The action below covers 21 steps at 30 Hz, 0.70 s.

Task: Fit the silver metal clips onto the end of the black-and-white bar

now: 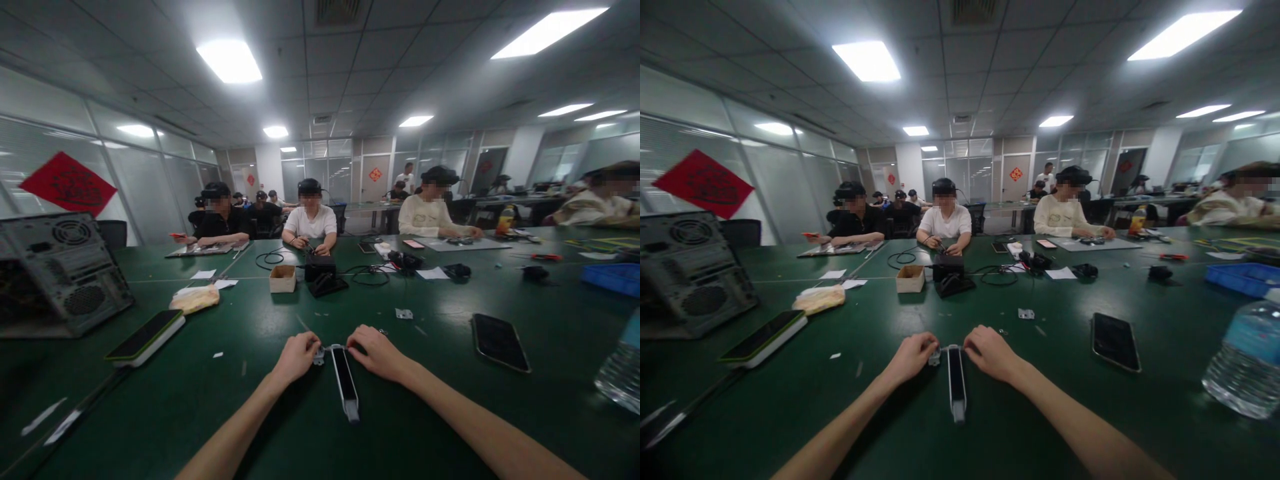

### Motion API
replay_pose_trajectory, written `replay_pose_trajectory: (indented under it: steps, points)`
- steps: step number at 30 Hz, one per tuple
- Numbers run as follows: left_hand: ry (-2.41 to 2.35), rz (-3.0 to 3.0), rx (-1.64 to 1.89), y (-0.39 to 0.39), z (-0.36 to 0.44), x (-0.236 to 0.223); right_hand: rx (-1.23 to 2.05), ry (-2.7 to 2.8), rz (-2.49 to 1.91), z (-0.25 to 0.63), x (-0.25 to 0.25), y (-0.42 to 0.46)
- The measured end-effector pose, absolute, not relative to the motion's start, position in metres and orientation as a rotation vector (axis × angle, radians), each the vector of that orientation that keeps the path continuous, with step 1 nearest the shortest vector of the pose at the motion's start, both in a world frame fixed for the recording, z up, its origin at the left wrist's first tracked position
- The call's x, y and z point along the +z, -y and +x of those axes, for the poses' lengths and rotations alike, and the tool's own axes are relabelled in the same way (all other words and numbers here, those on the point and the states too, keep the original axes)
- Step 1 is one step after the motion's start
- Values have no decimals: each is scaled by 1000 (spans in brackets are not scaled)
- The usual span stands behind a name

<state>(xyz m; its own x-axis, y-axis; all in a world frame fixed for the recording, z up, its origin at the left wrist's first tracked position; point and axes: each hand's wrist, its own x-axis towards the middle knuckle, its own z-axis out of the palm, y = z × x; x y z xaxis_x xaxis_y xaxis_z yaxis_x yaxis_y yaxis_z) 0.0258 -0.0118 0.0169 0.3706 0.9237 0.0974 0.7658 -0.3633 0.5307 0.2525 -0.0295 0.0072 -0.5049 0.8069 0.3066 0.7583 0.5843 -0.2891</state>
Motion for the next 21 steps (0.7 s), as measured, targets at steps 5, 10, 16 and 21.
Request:
replay_pose_trajectory:
  steps: [5,10,16,21]
  points:
    - [-1529,2271,489,10,26,12,193,2395,-1256,254,4,29]
    - [-1593,2270,427,11,29,10,207,2393,-1262,252,2,30]
    - [-1585,2246,398,15,32,15,144,2425,-1240,249,7,33]
    - [-1554,2281,498,12,32,9,106,2454,-1254,248,12,35]
